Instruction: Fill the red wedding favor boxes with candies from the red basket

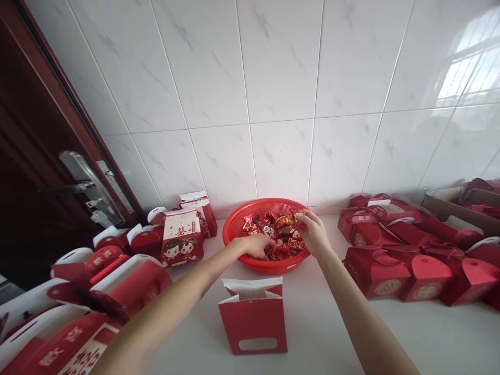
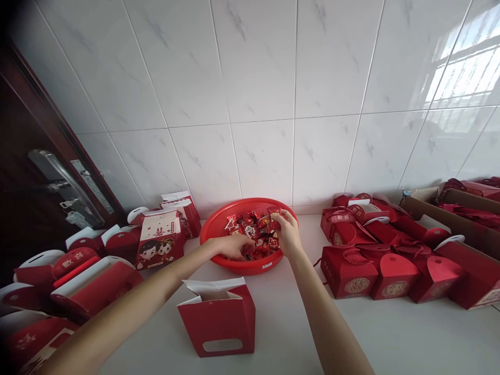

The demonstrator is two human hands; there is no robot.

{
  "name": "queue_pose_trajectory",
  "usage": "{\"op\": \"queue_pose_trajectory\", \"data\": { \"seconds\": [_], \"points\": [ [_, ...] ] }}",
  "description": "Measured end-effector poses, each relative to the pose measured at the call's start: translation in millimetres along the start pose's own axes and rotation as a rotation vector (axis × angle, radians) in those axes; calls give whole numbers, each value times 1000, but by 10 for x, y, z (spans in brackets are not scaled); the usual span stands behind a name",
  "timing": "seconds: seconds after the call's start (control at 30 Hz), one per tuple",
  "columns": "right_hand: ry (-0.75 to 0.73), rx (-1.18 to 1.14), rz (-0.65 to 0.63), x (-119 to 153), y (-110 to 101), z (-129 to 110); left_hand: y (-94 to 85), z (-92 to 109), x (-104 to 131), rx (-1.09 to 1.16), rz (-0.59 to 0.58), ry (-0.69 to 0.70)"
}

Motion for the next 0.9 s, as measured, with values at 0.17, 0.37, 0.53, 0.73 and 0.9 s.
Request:
{"op": "queue_pose_trajectory", "data": {
  "seconds": [0.17,0.37,0.53,0.73,0.9],
  "points": [
    [4,16,-6,2,11,11,-120,-19,35,86,146,16],
    [-21,68,-44,12,25,6,-414,3,102,307,496,154],
    [-27,187,-188,108,130,-51,-451,56,133,480,543,255],
    [-84,418,-519,286,397,-139,-418,171,159,566,492,332],
    [-87,464,-364,233,299,-102,-490,53,193,528,480,244]
  ]
}}
Point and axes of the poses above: each hand's wrist, its own x-axis away from the middle knuckle, its own y-axis out of the palm, z = x × y, the point moved 7 cm from there along -x, towards the middle knuckle, and after that the axes turned 9 degrees about x, right-handed, at the moved point
